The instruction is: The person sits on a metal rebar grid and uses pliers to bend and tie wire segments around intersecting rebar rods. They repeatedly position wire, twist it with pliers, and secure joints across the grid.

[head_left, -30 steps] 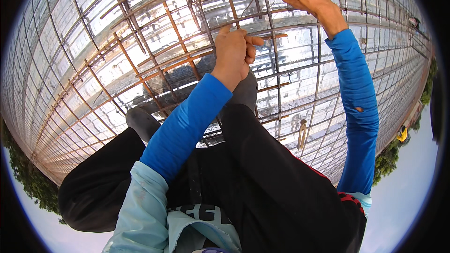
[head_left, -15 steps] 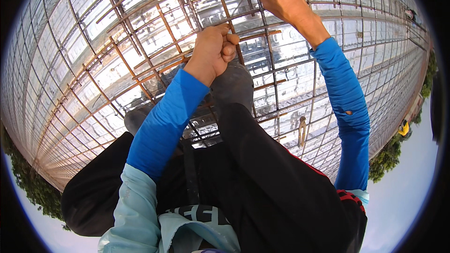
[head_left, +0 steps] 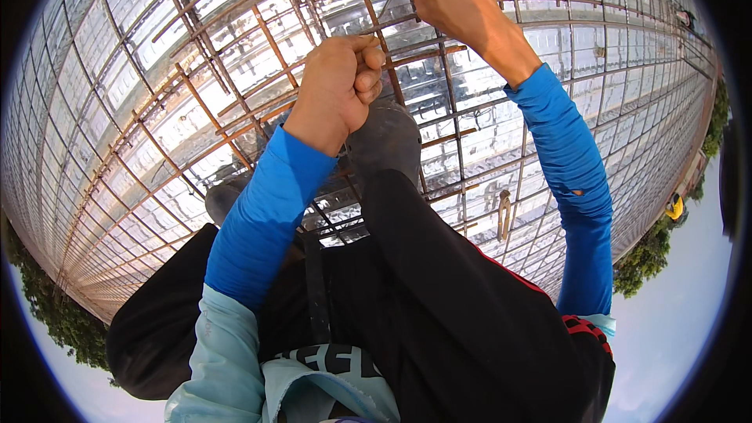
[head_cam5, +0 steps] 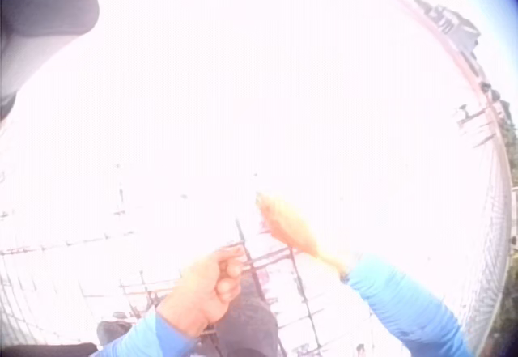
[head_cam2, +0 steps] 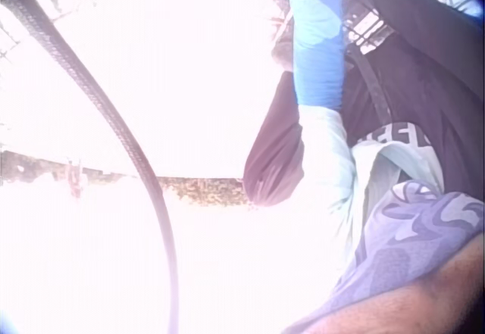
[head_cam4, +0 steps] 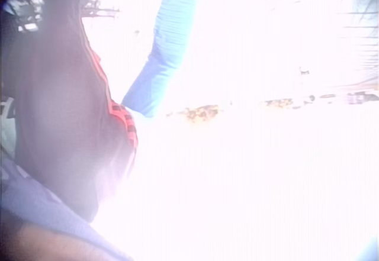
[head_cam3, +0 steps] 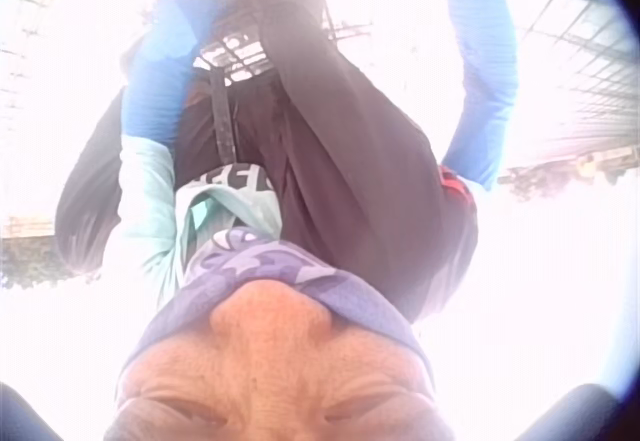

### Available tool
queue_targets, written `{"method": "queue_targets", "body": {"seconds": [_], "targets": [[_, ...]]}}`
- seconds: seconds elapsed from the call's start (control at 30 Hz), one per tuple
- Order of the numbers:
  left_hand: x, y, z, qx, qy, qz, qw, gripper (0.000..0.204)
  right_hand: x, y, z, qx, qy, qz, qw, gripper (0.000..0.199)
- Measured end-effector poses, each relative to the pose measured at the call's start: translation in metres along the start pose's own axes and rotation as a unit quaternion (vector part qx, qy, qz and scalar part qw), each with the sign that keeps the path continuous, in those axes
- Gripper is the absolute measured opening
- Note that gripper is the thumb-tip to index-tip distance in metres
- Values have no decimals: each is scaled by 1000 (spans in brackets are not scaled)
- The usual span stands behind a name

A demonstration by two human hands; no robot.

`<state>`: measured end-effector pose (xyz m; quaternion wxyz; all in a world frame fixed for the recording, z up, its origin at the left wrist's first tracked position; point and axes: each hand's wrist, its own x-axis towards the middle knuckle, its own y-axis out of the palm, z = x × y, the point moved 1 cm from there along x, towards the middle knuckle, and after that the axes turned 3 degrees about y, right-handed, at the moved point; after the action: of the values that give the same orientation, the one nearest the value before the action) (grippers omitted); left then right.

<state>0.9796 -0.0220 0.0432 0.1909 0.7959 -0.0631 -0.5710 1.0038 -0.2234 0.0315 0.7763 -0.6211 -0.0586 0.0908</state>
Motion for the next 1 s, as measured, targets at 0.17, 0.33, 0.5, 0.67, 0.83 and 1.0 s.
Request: {"method": "queue_targets", "body": {"seconds": [0.17, 0.33, 0.5, 0.67, 0.83, 1.0], "targets": [[1, -15, 1, 40, 14, 35, 999, 38, -33, -25, 51, 68, 28, 22, 997, 14], [2, -24, -4, 146, 29, 71, 986, 43, -70, -13, 79, 208, 193, 26, 959, 8], [8, -22, -15, 402, 130, 86, 902, 41, -84, 4, 92, 385, 323, -33, 864, 15], [31, -31, -14, 573, 303, 74, 758, 28, -81, 2, 97, 430, 356, -35, 829, 18], [37, -28, -10, 678, 405, 60, 610, 24, -77, 0, 105, 412, 352, -45, 839, 19], [36, -32, -17, 680, 455, 80, 569, 22, -74, -4, 80, 481, 359, -26, 799, 23]]}}
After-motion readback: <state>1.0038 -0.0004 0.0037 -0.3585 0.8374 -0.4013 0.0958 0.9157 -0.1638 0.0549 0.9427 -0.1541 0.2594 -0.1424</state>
